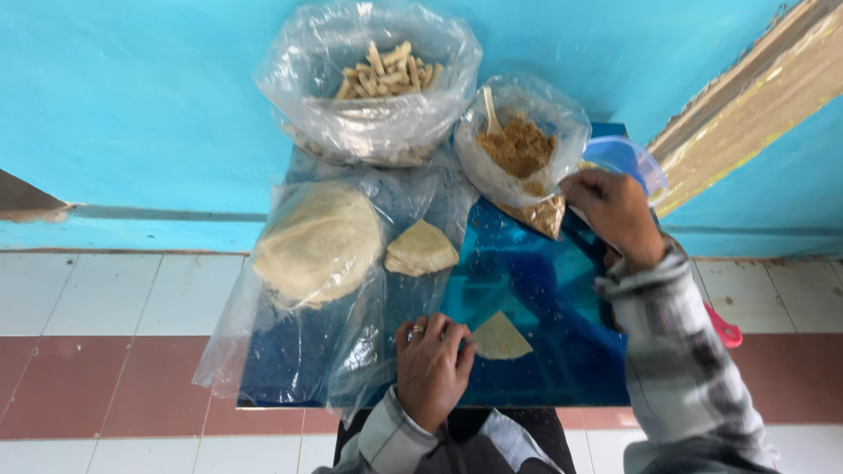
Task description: The person pinches off small pieces of dough, flattens and folds them by hand on a plastic-covered board, dips the shaped pieces into a bag of brown sugar, and places the finished pieces onto a growing stack of folded dough snacks. A knife and dough ball sit on the board.
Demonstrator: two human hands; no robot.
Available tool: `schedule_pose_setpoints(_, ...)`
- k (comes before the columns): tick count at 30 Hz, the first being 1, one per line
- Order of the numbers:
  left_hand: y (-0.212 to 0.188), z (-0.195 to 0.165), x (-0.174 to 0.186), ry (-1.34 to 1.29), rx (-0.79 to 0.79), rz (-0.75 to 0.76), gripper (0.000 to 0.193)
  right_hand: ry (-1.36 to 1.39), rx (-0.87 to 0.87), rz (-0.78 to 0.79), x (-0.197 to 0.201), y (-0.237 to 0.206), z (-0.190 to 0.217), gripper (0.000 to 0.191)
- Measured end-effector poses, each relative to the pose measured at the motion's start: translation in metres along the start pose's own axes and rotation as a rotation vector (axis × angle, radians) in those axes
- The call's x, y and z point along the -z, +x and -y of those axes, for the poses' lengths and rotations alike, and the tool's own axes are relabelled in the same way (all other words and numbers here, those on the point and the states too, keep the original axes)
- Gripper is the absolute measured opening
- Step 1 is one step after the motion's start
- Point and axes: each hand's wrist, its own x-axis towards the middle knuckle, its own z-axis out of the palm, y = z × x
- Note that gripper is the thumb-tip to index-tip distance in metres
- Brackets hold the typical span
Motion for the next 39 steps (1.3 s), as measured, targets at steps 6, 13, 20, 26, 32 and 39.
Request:
schedule_pose_setpoints(6,0.007,-0.003,0.002,-0.012,-0.064,-0.041,0.048,0.007,0.050,0.196,-0.022,-0.125,0.041,0.015)
schedule_pose_setpoints(13,0.025,-0.008,-0.012,0.063,-0.067,0.109,0.085,-0.253,0.137,0.092,-0.040,-0.171,0.082,0.010)
schedule_pose_setpoints(20,0.023,0.000,-0.024,0.084,-0.085,0.131,0.086,-0.277,0.188,0.000,-0.040,-0.183,0.090,0.014)
schedule_pose_setpoints(26,0.018,0.004,-0.027,0.083,-0.091,0.136,0.084,-0.298,0.223,0.003,-0.039,-0.187,0.090,0.020)
schedule_pose_setpoints(32,0.017,0.004,-0.026,0.068,-0.100,0.136,0.082,-0.300,0.243,0.000,-0.039,-0.190,0.089,0.022)
schedule_pose_setpoints(39,0.016,0.004,-0.025,0.060,-0.107,0.131,0.080,-0.281,0.242,0.010,-0.039,-0.190,0.089,0.022)
